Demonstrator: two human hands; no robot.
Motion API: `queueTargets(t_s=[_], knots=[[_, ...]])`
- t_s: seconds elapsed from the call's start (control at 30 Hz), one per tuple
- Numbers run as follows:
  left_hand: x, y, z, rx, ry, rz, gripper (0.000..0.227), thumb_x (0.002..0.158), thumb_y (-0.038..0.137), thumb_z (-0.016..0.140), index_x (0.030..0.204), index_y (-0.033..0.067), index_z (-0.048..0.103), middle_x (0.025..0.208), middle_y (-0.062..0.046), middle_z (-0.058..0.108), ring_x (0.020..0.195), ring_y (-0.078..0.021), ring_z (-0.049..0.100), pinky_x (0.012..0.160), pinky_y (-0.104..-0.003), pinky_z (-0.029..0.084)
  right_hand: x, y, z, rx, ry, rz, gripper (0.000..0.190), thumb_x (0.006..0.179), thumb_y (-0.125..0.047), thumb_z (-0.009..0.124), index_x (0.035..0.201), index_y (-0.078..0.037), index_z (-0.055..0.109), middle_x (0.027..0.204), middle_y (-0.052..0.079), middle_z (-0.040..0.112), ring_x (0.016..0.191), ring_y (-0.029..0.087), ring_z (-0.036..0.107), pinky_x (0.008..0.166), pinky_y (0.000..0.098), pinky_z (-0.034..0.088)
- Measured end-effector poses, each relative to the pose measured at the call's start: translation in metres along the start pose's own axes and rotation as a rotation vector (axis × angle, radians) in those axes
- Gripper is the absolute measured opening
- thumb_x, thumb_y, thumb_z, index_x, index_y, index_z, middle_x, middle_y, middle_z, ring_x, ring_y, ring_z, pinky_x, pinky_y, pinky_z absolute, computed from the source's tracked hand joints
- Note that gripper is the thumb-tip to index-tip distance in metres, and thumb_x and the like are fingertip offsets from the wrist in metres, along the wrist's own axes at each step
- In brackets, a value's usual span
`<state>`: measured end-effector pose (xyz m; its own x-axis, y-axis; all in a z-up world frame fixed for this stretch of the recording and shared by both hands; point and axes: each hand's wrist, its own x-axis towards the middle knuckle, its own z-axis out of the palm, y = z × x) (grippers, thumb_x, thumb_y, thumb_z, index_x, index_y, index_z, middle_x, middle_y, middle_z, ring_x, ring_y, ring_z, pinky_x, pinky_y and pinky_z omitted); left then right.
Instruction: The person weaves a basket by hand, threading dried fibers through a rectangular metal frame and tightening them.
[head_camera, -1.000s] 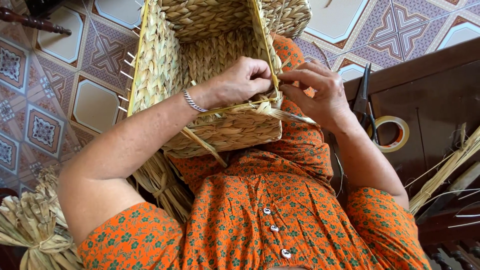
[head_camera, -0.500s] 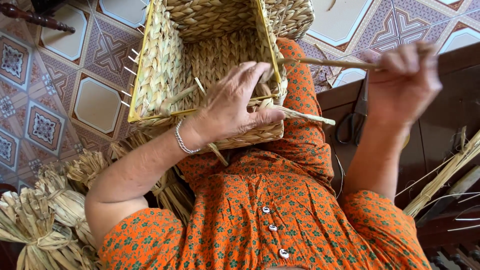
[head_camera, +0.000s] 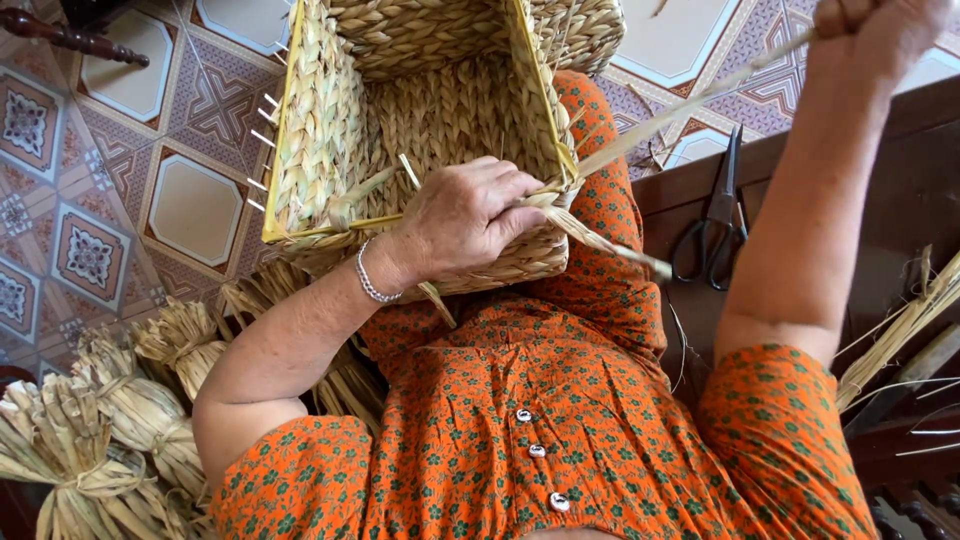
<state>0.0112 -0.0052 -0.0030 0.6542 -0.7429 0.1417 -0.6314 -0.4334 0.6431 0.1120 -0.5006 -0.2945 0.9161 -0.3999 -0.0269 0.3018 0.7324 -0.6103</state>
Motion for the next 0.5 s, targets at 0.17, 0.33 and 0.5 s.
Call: queueTargets(t_s=[0.17, 0.33, 0.5], knots=[[0.003, -0.002, 0.001, -0.033, -0.042, -0.131, 0.030, 0.090, 0.032, 0.080, 0.088, 0.0039, 0.070, 0.077, -0.011, 0.068, 0.072, -0.0293, 0.067, 0.067, -0.042, 0.053, -0.009, 0.018, 0.023, -0.098, 0.130, 0.006, 0.049, 0.115, -0.023, 0.061, 0.073, -0.012, 0.039, 0.064, 0.003, 0.034, 0.053, 0.015, 0.028, 0.053, 0.0341, 0.026], [0.006, 0.002, -0.002, -0.039, 0.032, -0.039, 0.026, 0.093, 0.030, 0.078, 0.091, 0.0059, 0.069, 0.079, -0.009, 0.069, 0.073, -0.0286, 0.067, 0.065, -0.041, 0.054, -0.019, 0.002, 0.048, -0.162, 0.162, 0.062, 0.034, 0.112, -0.016, 0.063, 0.084, -0.008, 0.046, 0.064, 0.004, 0.041, 0.054, 0.015, 0.036, 0.051, 0.0339, 0.031], [0.010, 0.011, 0.011, 0.122, 0.081, -0.119, 0.016, 0.097, 0.020, 0.071, 0.103, 0.0060, 0.066, 0.088, -0.008, 0.066, 0.082, -0.0236, 0.064, 0.071, -0.038, 0.053, -0.077, -0.041, 0.092, -1.120, -0.194, -0.474, 0.044, 0.111, 0.000, 0.056, 0.151, 0.001, 0.036, 0.123, 0.019, 0.055, 0.100, 0.022, 0.064, 0.075, 0.0381, 0.061]])
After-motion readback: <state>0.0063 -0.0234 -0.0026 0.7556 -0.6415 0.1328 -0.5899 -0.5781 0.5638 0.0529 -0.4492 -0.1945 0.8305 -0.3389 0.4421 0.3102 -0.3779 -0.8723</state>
